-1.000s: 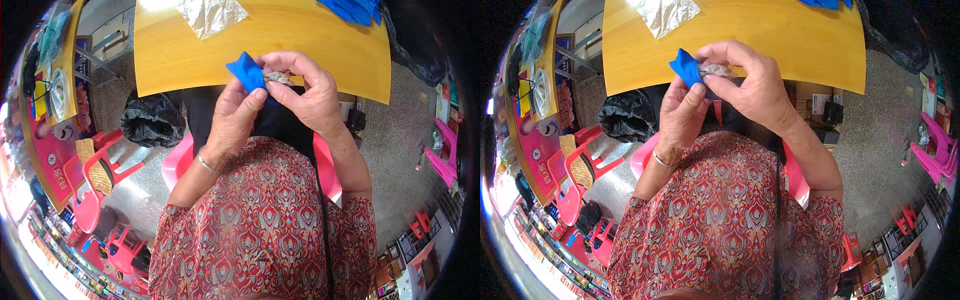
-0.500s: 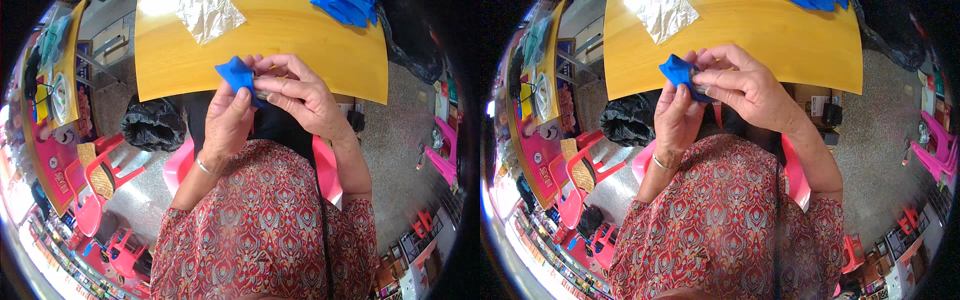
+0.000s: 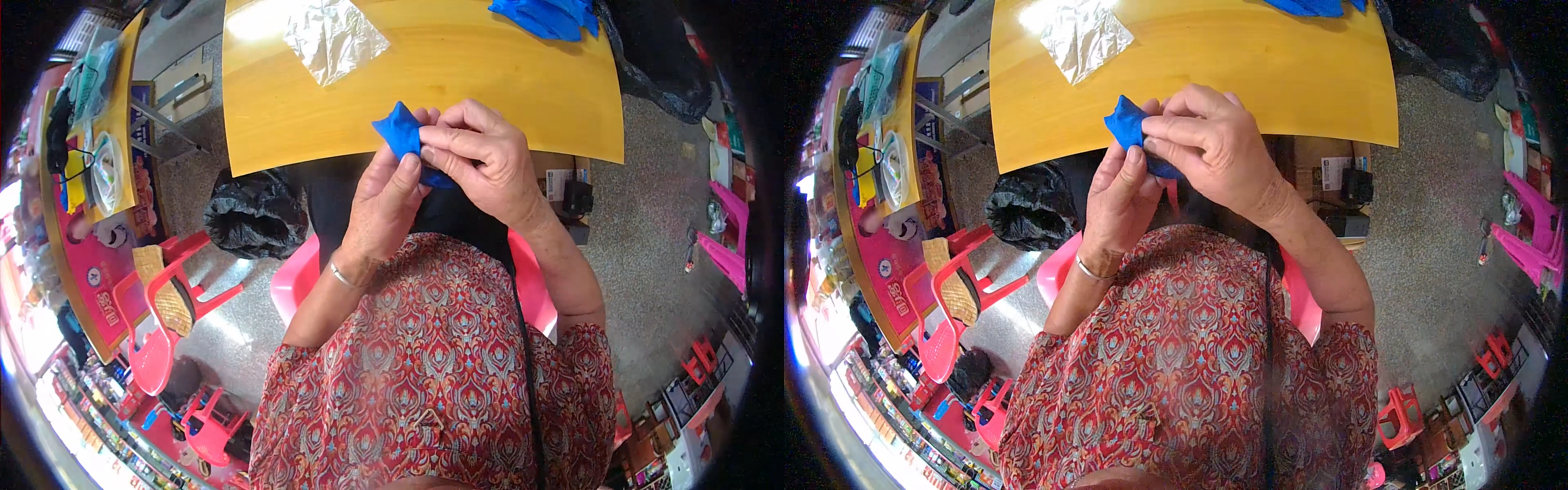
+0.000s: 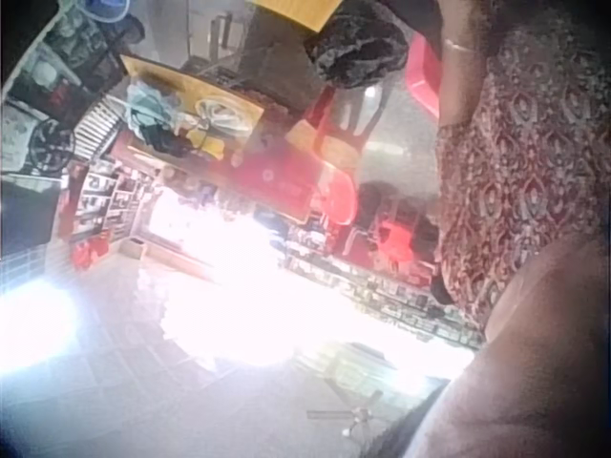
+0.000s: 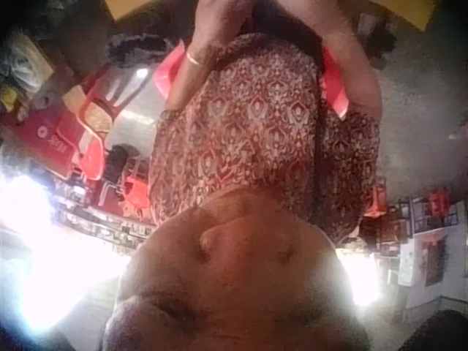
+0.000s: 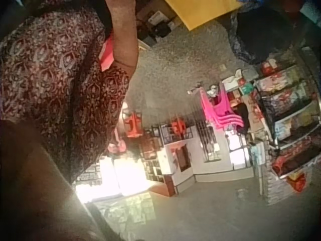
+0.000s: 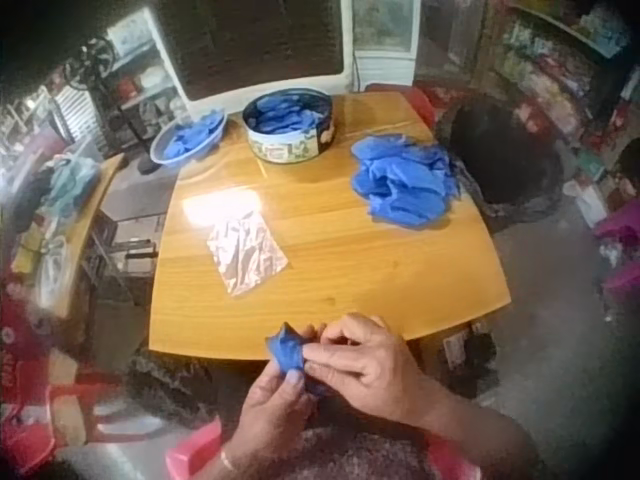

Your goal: The person sits at a yellow table and repeatedly stuffs small, clear plastic bags containing a granular substance into blue fabric pouches. They fold and pinch the open ends of the pouches to secure the contents, then place the finished items into a metal tin on the table.

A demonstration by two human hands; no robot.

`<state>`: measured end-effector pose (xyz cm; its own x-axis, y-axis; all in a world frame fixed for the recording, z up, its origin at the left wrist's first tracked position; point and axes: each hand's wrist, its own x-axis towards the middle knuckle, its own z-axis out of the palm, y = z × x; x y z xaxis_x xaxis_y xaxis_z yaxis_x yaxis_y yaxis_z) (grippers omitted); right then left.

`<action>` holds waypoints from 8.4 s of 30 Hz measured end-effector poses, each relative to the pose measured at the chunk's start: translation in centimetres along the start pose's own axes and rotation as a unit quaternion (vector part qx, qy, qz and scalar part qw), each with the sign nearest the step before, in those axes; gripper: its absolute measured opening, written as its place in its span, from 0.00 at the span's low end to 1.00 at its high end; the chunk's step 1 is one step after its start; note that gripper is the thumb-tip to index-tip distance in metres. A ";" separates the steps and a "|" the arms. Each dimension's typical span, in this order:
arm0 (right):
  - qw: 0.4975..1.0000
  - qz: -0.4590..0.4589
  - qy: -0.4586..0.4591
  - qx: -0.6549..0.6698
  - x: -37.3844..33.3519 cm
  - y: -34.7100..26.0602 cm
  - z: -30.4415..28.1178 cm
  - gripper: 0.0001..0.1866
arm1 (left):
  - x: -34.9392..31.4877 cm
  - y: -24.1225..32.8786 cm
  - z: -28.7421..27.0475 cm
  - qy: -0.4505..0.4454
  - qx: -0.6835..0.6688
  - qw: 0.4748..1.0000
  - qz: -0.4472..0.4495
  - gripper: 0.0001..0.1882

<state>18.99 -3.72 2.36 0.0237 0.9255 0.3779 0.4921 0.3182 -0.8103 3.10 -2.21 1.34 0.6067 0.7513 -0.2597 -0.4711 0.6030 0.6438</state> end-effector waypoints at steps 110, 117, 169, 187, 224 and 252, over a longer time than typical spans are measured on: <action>0.996 0.009 0.086 0.009 3.3 1.9 1.6 0.11 | 3.9 0.4 -0.7 0.078 -0.070 0.993 0.049 0.12; 0.999 -0.047 -0.014 -0.008 2.3 -0.2 0.3 0.17 | 3.1 1.0 -1.2 0.077 -0.102 0.990 0.065 0.15; 0.964 0.051 -0.165 0.202 3.0 0.0 -1.3 0.26 | 1.8 2.3 -1.0 0.008 -0.082 0.997 0.006 0.16; 0.995 -0.073 -0.073 -0.016 1.1 -1.6 -2.4 0.18 | 0.0 2.8 -0.3 0.003 -0.073 0.995 -0.071 0.17; 0.971 -0.100 -0.084 -0.202 0.8 -4.1 -2.3 0.32 | -0.8 3.5 1.0 0.010 0.078 0.997 -0.021 0.22; 0.974 0.125 -0.065 0.179 0.1 0.8 -0.7 0.15 | -1.0 3.8 -1.6 0.055 0.252 0.964 0.062 0.35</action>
<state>20.01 -3.51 2.09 -0.0188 0.9941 0.1072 0.1491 0.1088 -0.9828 -0.29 -0.24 2.88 0.4806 0.8501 -0.2152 -0.1479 0.3205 0.9356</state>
